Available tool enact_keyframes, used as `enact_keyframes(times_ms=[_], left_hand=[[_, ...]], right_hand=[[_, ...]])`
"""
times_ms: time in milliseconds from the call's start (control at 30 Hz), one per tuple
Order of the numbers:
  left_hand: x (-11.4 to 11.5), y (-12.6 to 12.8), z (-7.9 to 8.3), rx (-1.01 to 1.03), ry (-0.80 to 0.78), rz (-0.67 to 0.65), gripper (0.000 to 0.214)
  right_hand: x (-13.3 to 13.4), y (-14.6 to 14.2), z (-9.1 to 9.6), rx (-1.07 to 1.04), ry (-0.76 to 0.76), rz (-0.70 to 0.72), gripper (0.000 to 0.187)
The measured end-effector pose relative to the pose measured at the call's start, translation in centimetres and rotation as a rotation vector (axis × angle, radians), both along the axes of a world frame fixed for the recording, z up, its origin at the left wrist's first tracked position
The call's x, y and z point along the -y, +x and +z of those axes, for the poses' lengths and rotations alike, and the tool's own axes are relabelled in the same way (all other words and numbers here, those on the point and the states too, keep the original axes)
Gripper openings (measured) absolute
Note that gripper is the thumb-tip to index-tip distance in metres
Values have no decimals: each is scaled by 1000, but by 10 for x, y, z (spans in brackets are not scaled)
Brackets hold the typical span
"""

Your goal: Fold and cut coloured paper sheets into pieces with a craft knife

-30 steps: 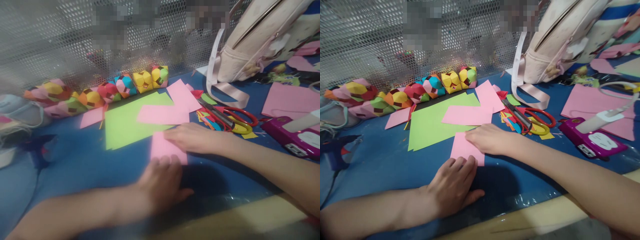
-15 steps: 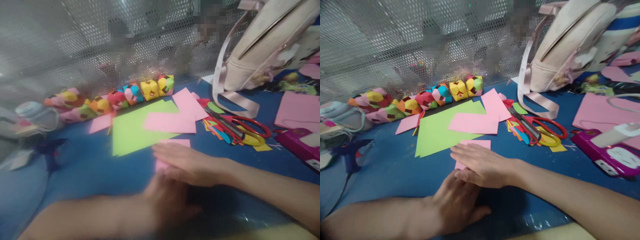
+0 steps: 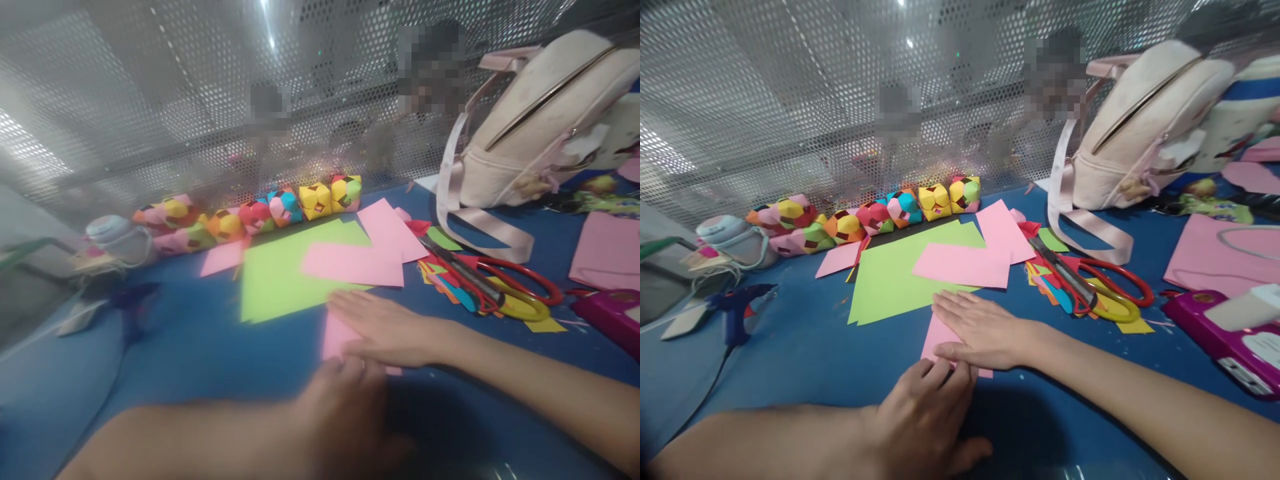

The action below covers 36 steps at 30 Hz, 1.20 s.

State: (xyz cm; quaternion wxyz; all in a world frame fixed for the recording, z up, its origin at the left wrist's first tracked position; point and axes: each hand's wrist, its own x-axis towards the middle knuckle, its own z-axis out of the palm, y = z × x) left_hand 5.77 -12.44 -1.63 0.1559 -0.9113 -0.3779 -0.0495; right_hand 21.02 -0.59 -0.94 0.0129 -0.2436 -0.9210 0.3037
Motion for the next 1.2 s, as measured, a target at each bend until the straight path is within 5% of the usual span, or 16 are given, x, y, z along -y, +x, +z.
enact_keyframes(times_ms=[200,467,633,933,1067,1200], left_hand=[[-1,-2,-2,12,26,-26,62],[-1,-5,-15,61,51,-19,67],[-4,-6,-13,5,-13,-8,71],[-13,2,6,-135,-165,-19,66],[-15,2,-2,-72,-69,-50,56],[-17,2,-15,40,104,-47,19]], right_hand=[[8,24,3,37,-4,-48,78],[-1,-2,9,-12,53,8,80],[5,18,13,33,104,-62,73],[10,12,-5,-41,609,-232,23],[5,8,-9,-120,504,-350,21],[2,9,-2,-172,260,-464,28]])
